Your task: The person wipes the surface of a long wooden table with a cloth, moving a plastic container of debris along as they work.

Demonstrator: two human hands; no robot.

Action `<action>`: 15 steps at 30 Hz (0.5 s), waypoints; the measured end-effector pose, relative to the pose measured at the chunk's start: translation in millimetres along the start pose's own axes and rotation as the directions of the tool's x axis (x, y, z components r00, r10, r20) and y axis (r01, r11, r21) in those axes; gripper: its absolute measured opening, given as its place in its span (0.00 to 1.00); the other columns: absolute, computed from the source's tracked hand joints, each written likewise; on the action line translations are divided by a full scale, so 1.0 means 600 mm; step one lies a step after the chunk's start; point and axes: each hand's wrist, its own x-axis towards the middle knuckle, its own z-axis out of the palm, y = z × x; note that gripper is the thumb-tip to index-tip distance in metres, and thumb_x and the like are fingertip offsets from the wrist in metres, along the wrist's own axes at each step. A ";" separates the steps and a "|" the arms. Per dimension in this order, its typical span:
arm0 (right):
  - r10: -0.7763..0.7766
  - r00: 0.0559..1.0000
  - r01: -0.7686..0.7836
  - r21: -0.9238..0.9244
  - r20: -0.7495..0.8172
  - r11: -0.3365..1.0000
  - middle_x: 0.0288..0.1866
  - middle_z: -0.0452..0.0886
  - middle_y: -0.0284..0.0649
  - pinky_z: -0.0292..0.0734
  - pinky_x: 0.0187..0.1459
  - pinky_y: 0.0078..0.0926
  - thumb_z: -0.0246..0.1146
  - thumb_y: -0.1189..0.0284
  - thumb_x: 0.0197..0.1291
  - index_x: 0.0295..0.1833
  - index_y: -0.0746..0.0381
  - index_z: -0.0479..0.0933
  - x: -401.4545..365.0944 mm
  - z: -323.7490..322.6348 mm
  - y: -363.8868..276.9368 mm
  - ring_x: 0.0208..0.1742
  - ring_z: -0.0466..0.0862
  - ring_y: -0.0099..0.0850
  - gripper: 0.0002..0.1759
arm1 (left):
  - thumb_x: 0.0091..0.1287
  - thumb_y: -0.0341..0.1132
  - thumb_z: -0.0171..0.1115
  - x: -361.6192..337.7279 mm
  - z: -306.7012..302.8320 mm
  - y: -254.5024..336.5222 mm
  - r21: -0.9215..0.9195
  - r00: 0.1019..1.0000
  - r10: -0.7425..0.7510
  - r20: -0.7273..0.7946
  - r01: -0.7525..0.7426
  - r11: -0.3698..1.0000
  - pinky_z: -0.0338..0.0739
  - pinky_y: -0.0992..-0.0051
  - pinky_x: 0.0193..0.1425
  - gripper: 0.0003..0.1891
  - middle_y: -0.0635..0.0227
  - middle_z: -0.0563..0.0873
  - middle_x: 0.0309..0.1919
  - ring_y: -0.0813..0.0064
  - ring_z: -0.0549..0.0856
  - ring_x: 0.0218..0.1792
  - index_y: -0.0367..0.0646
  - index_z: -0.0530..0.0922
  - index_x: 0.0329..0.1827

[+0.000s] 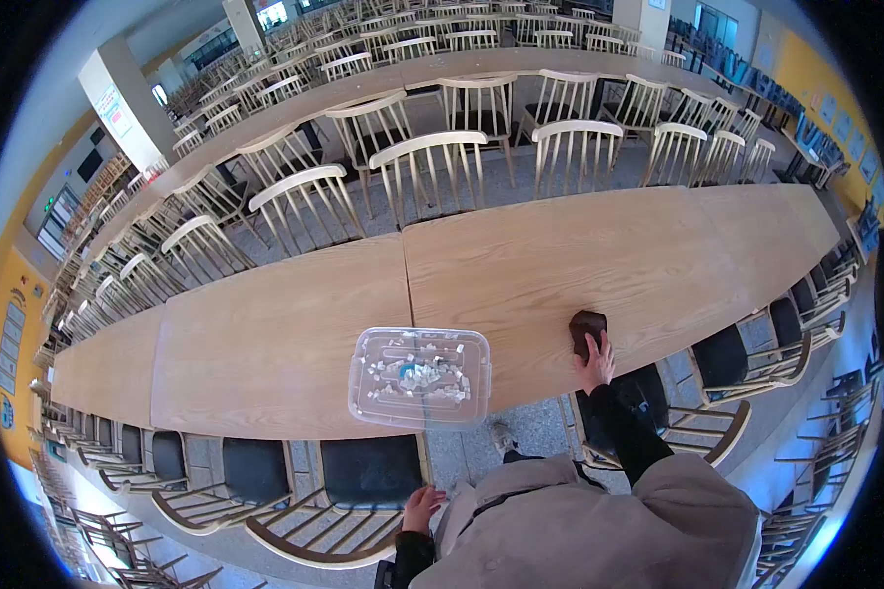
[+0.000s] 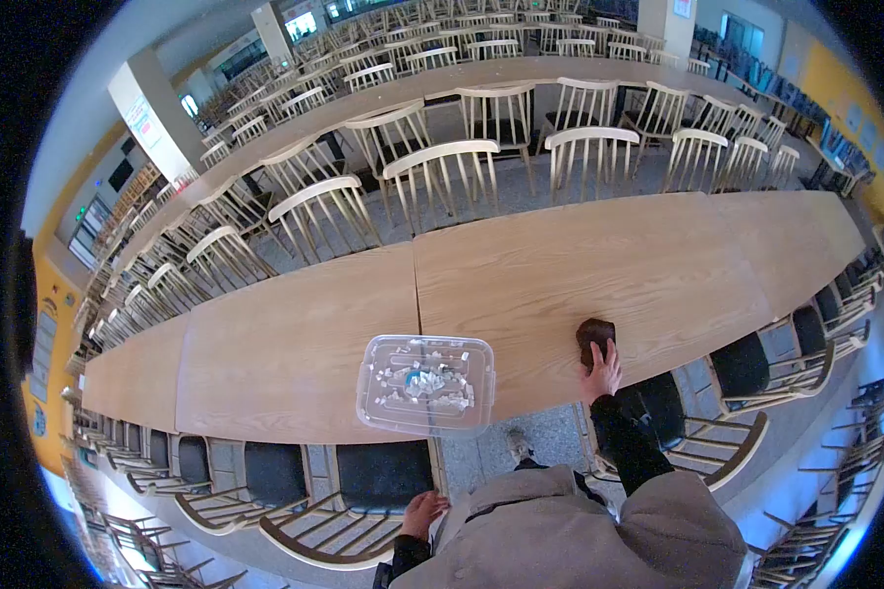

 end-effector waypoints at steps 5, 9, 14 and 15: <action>-0.128 0.990 0.119 -0.120 -0.064 0.986 0.70 0.53 0.44 0.56 0.63 0.48 0.61 0.62 0.51 0.65 0.50 0.61 0.049 -0.009 0.020 0.68 0.56 0.45 0.34 | 0.67 0.40 0.52 0.046 0.056 0.073 -0.204 1.000 0.016 -0.003 -0.017 0.979 0.77 0.68 0.45 0.14 0.59 0.83 0.42 0.65 0.82 0.42 0.39 0.71 0.49; -0.161 0.985 0.148 -0.177 -0.063 0.973 0.68 0.58 0.44 0.56 0.62 0.48 0.60 0.61 0.52 0.65 0.51 0.62 0.079 0.026 0.052 0.67 0.58 0.45 0.32 | 0.67 0.40 0.52 0.103 0.063 0.100 -0.331 0.996 -0.054 0.077 0.077 0.940 0.74 0.66 0.48 0.16 0.56 0.81 0.45 0.65 0.80 0.45 0.39 0.69 0.51; -0.245 0.962 0.228 -0.140 -0.121 0.964 0.64 0.64 0.42 0.59 0.60 0.46 0.59 0.61 0.52 0.62 0.52 0.65 0.083 0.011 0.060 0.64 0.63 0.44 0.30 | 0.70 0.46 0.41 0.179 0.046 0.095 -0.502 0.976 -0.090 0.200 0.181 0.846 0.61 0.56 0.62 0.18 0.53 0.70 0.59 0.58 0.68 0.60 0.40 0.66 0.50; -0.253 0.960 0.238 -0.128 -0.121 0.963 0.64 0.64 0.42 0.59 0.59 0.46 0.59 0.61 0.52 0.62 0.52 0.65 0.084 0.010 0.059 0.64 0.63 0.44 0.29 | 0.70 0.46 0.41 0.184 0.053 0.098 -0.493 0.974 -0.098 0.205 0.190 0.849 0.61 0.56 0.62 0.18 0.53 0.70 0.59 0.58 0.68 0.60 0.40 0.66 0.50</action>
